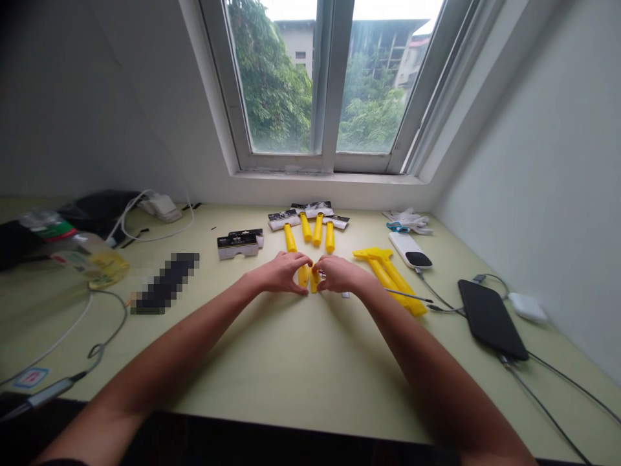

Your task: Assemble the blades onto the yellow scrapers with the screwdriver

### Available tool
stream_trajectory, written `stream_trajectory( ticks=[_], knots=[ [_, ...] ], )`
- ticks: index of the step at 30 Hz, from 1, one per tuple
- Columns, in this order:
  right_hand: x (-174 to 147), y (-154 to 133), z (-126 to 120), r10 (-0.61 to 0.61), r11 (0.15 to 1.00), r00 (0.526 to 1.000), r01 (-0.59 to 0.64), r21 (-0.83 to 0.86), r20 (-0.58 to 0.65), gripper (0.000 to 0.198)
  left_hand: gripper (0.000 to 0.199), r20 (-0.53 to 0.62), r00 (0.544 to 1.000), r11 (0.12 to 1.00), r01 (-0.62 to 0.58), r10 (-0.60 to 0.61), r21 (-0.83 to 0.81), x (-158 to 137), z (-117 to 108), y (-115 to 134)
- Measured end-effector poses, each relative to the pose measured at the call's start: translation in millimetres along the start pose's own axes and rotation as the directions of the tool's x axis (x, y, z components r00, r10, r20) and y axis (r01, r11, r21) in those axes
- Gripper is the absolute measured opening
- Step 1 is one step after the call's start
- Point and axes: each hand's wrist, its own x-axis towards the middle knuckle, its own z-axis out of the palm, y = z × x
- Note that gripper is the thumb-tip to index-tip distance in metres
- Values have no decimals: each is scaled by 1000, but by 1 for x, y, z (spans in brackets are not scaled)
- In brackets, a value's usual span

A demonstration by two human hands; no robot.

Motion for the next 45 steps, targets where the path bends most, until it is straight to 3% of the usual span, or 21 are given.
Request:
stream_trajectory(
  ticks=[9,13,18,23,25,29,33,39,41,43,45],
  knots=[
    [-1,-4,3,-1,1000,1000,1,-4,-31,33,63,-86,995,981,25,-42,-191,1,11,-4],
    [-2,-7,2,12,1000,998,-11,13,-60,43,64,-98,995,968,1,-26,-253,4,18,-6],
    [-23,-20,-34,60,998,985,-59,11,-163,20,59,-98,995,970,-12,-12,-243,4,20,-7],
    [-52,-26,-72,82,997,954,-82,12,-289,18,61,-25,1000,982,-16,12,-190,1,16,-6],
    [-55,-17,-68,120,992,973,-122,2,-198,21,53,13,1000,988,-12,15,-156,1,15,-5],
    [-50,11,-37,207,977,978,-207,-49,-7,33,42,25,999,992,-41,44,-117,5,15,-7],
    [-46,25,-10,211,976,977,-210,-57,18,41,42,-28,998,994,-58,56,-95,8,18,-7],
    [-45,25,2,272,960,962,-273,-66,-26,25,44,-56,997,994,-62,57,-91,8,25,-7],
    [-46,24,0,278,957,959,-281,-71,-49,23,50,-119,991,992,-73,61,-101,8,17,-1],
    [-49,18,-4,280,955,957,-286,-79,-81,24,47,-254,960,984,-146,116,-100,2,2,13],
    [-57,2,-9,261,958,958,-272,-86,-118,24,34,-431,869,951,-301,241,-74,-18,-11,36]
  ],
)
